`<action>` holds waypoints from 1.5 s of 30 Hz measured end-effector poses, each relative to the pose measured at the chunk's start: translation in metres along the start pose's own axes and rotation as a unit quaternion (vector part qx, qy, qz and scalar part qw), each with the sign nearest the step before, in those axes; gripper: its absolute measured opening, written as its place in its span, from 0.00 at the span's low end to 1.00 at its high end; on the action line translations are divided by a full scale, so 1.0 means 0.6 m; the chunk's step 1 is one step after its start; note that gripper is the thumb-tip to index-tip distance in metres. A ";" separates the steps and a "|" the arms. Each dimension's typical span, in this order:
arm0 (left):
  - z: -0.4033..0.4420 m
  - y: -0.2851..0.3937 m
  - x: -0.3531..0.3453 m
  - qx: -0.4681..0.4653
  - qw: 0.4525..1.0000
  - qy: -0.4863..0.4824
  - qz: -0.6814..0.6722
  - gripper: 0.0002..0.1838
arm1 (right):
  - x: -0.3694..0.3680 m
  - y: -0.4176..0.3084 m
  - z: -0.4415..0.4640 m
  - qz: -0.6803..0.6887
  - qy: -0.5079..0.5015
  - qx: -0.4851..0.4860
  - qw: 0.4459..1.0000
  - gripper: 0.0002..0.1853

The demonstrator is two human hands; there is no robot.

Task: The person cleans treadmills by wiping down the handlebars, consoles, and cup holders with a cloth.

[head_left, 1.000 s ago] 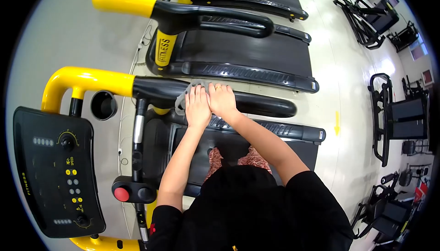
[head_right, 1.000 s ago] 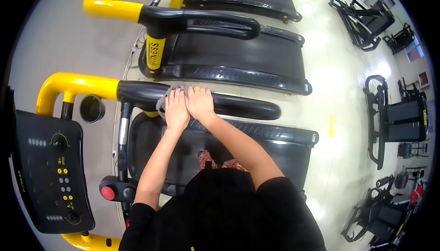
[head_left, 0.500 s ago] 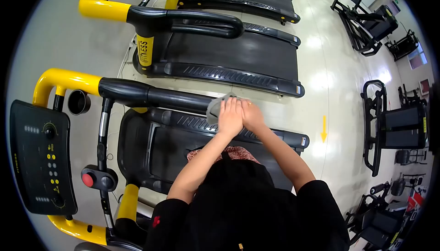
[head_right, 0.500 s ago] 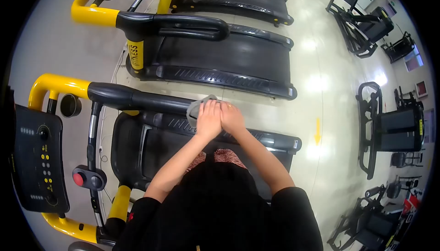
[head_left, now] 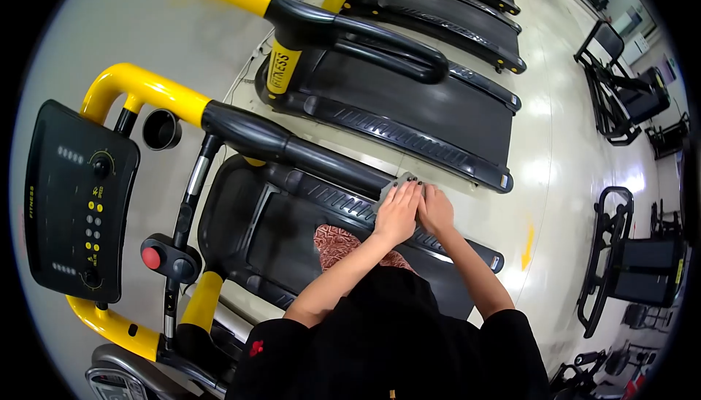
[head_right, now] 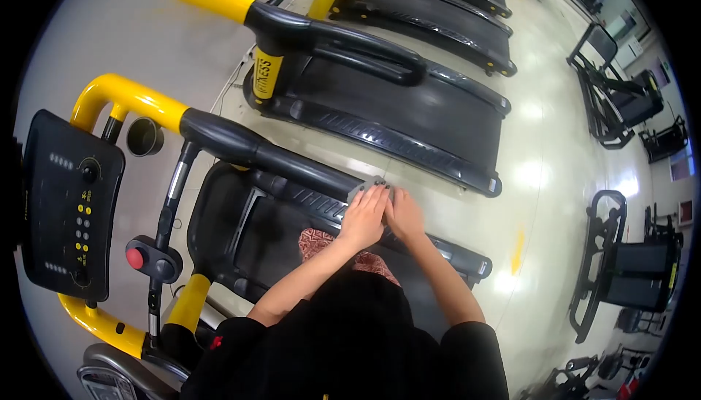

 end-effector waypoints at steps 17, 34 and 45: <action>-0.037 -0.497 0.261 0.120 0.971 0.015 0.205 0.27 | -0.303 -0.434 0.273 -0.079 -0.001 0.060 0.995 0.22; 0.000 -0.692 0.463 0.133 0.925 0.043 0.353 0.24 | -0.400 -0.695 0.414 0.013 -0.044 0.094 0.994 0.21; 0.015 -0.622 0.386 0.037 0.947 -0.056 0.313 0.29 | -0.394 -0.593 0.373 0.015 0.031 0.131 0.991 0.20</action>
Point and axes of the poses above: each hand's wrist, its own z-axis towards the middle knuckle, its own x-axis out of the back of the hand, y = z × x, the point moved 8 cm from there along z, towards the middle knuckle, and after that the axes turned 6 degrees about z, right-handed, at the moved point
